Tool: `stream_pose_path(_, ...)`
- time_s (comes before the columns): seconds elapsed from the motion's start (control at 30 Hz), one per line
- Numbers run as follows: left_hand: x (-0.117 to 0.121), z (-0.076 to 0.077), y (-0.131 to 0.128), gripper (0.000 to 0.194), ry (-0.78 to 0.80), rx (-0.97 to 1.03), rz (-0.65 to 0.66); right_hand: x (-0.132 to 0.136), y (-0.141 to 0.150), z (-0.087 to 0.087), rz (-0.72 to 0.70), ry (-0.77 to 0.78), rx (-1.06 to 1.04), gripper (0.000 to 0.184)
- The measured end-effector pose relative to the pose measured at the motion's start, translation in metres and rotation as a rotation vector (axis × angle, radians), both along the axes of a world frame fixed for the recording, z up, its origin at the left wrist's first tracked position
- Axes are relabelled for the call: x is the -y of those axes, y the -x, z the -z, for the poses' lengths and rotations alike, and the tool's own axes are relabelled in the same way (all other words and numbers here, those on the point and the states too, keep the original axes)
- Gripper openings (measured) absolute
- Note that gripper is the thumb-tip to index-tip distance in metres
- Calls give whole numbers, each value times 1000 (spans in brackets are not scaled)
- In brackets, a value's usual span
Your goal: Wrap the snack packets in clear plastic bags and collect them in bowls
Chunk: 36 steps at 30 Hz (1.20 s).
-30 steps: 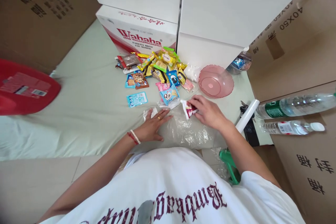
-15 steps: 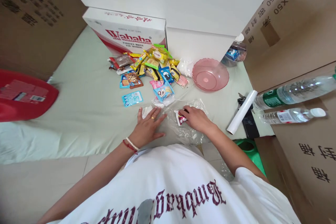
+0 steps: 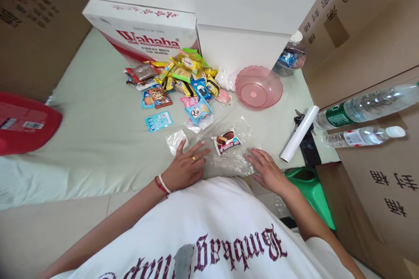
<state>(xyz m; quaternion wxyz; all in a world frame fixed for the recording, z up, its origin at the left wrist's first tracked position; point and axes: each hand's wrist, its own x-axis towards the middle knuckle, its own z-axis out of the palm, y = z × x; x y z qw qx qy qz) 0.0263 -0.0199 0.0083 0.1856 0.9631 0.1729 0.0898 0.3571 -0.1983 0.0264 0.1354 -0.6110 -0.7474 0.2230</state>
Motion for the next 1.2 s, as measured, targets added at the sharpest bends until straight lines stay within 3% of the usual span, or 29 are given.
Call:
stream_pose_path(0.1,2,9,-9,31,62,15,-40,3,-2,25,3,-42,-14,36)
stream_pose_path(0.17,3,12,-15,36,76,14,-82,-3,-8,28,-32,-36,-79,21)
stream_pose_path(0.27,4,13,-18,20,127,62,-114,-18,-21,13,-50,-18,-169,20)
stream_pose_path(0.33,5,12,-15,23,205,120,-158,-33,-29,-4,-66,10,-202,24)
stream_pose_path(0.43,6,14,-5,24,331,184,-307,-64,-35,-25,-98,54,-208,29)
stream_pose_path(0.53,8,20,1,25,382,223,-472,-102,-35,-32,-96,69,-161,31)
stream_pose_path(0.7,6,28,-7,30,225,218,-684,-161,-26,-17,-41,75,73,29)
stream_pose_path(0.8,3,30,-13,27,71,159,-838,-183,-22,-14,45,146,308,28)
stream_pose_path(0.87,2,31,-13,22,-23,141,-919,-193,-19,-18,103,112,378,29)
stream_pose_path(0.93,2,34,-11,28,-83,145,-893,-204,-12,-23,77,1,334,34)
stream_pose_path(1.0,2,38,-10,44,-100,124,-734,-216,1,-25,-35,-88,246,47)
stream_pose_path(1.1,-1,40,-12,61,-84,47,-490,-237,24,-21,-165,-28,203,64)
stream_pose_path(1.2,-6,37,-18,52,-100,-5,-519,-251,39,-20,-170,97,234,34)
